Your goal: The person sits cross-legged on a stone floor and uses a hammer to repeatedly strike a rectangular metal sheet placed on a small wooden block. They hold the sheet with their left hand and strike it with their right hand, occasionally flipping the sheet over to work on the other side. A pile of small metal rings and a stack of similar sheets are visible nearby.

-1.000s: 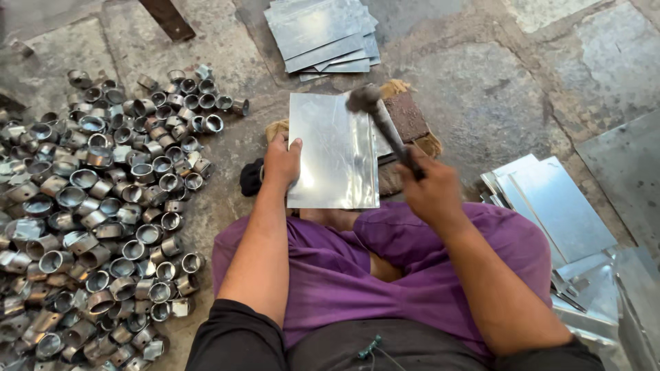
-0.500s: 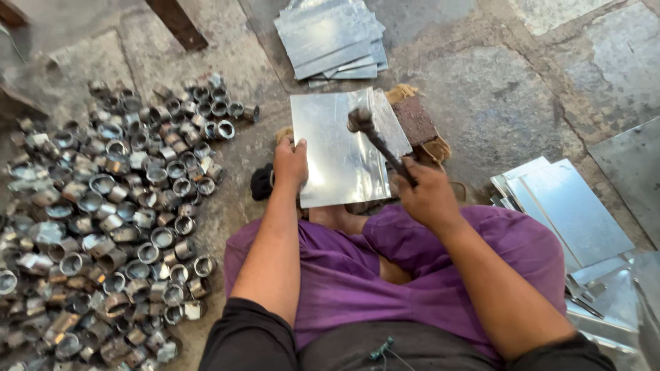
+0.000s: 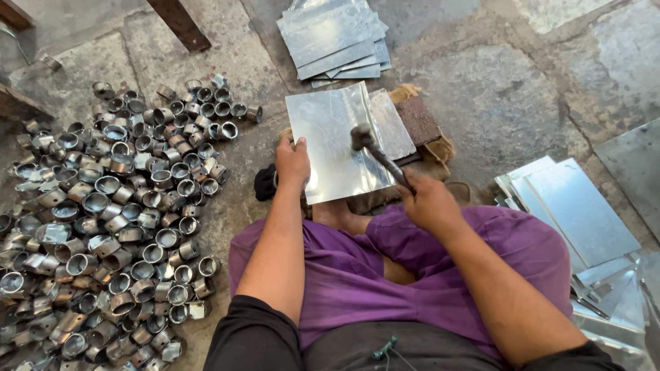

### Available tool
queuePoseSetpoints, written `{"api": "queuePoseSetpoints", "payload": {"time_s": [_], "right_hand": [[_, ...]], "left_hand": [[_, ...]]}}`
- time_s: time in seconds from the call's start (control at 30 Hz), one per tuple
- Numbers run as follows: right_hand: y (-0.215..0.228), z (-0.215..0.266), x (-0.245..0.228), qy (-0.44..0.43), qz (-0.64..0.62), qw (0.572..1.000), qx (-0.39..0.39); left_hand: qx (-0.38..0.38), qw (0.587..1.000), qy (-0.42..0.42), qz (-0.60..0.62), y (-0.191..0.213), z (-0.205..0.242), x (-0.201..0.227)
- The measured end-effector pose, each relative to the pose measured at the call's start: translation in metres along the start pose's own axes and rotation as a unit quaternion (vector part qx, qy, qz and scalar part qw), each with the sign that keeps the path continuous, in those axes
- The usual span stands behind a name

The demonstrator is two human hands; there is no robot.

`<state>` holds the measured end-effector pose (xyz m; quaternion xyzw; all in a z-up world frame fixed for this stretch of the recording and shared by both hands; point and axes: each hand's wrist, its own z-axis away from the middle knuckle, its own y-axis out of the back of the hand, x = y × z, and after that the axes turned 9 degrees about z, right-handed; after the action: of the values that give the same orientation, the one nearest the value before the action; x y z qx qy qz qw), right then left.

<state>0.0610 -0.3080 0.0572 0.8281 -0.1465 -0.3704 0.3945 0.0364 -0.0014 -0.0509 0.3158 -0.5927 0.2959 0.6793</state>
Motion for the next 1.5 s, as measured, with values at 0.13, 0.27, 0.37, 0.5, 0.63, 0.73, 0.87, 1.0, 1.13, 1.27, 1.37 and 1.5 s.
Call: {"api": "queuePoseSetpoints", "payload": {"time_s": [0.13,0.27,0.37,0.5,0.63,0.73,0.87,1.0,1.13,1.27,1.37,1.5], "right_hand": [[0.034,-0.011,-0.019,-0.025,0.005,0.999,0.030],[0.062,-0.001,-0.028,-0.014,-0.093,0.988,0.122],[0.040,0.011,-0.010,-0.003,-0.129,0.979,0.158],[-0.014,0.015,0.018,0.044,-0.011,0.998,0.044],[0.004,0.001,0.004,-0.026,0.023,0.999,-0.018],[0.044,-0.002,-0.020,-0.076,-0.019,0.997,0.002],[0.053,0.010,-0.019,0.021,-0.076,0.991,0.112],[0.003,0.022,0.010,0.047,-0.072,0.994,0.066],[-0.011,0.014,0.021,0.005,-0.031,0.999,-0.024],[0.035,0.009,-0.001,-0.083,0.024,0.996,-0.013],[0.046,0.015,-0.008,-0.053,-0.052,0.995,0.059],[0.009,0.023,0.004,0.000,-0.064,0.998,0.028]], "left_hand": [[-0.008,0.997,-0.022,0.071,-0.001,0.002,0.004],[0.023,0.999,-0.007,0.028,-0.002,-0.004,0.003],[0.033,0.999,0.004,0.028,-0.002,-0.007,0.004],[0.034,0.998,0.002,0.053,-0.002,-0.003,0.003],[0.035,0.999,-0.007,0.027,-0.001,-0.003,0.010],[0.047,0.999,0.002,0.024,0.003,0.002,0.006],[0.081,0.996,0.007,0.034,0.002,-0.006,0.003],[0.097,0.995,-0.026,0.021,0.002,-0.007,-0.003],[0.110,0.993,-0.031,0.004,0.002,-0.010,-0.005],[0.128,0.991,-0.038,0.012,0.004,-0.013,-0.011],[0.125,0.991,-0.036,0.022,0.004,-0.015,-0.012],[0.118,0.991,-0.054,0.036,0.006,-0.013,-0.007]]}}
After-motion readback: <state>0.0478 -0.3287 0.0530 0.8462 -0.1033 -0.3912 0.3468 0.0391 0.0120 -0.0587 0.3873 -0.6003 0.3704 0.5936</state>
